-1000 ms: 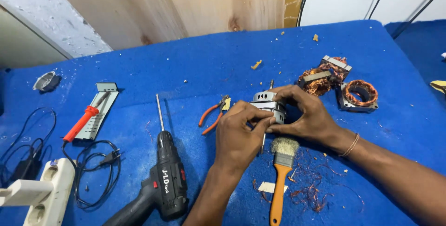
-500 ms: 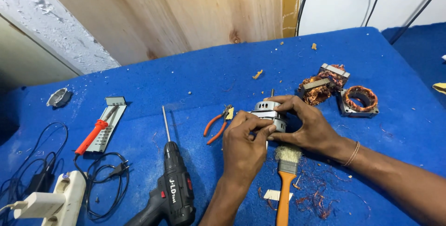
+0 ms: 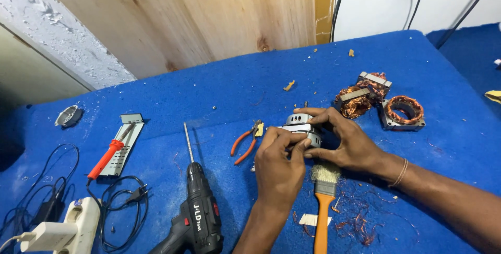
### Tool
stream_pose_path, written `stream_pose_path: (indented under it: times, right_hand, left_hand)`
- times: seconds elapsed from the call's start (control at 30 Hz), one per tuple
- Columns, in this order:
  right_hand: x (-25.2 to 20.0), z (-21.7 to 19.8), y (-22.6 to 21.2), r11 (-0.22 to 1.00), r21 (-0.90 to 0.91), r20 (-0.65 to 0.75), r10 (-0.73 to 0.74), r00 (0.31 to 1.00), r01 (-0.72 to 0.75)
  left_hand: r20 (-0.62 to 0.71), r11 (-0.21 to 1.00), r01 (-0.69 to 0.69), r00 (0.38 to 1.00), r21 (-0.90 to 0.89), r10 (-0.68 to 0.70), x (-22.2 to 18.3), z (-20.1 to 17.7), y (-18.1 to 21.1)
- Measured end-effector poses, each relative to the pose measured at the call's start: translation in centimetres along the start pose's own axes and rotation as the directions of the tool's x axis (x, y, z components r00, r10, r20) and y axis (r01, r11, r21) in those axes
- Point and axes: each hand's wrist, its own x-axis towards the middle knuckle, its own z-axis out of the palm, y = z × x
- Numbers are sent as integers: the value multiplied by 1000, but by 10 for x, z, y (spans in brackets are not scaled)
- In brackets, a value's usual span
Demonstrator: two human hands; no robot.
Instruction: Repairing and cleaning a small electric motor on a workbench using various tools
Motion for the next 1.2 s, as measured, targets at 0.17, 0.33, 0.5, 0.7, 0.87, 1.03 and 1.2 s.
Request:
stream_pose_path:
  times: [0.17,0.33,0.5,0.7,0.87,1.03,1.2]
  right_hand:
    - [10,0,-16,991,104,0,80,997,-80]
    - [9,-2,-12,962,225,45,148,988,-154]
    - [10,-1,-5,943,289,80,145,986,-162]
    - [13,-7,-7,884,385,155,221,963,-264]
    - [14,-8,-9,880,366,196,246,949,-303]
    - [16,-7,-18,879,357,196,262,945,-317]
    - [18,-8,-25,897,305,206,265,942,-320]
  left_hand:
    - [-20,991,98,995,-93,-101,6,0,-8]
    - [-17,976,138,990,-170,-143,6,-2,-11]
    - [-29,978,150,987,-146,-156,5,-2,-8]
    - [-18,983,126,991,-133,-130,7,-8,-7]
    - [61,982,136,990,-130,-129,10,-15,-9]
    - [152,998,-14,988,-54,22,9,-17,-15]
    - [213,997,-52,975,-63,64,14,-24,-15]
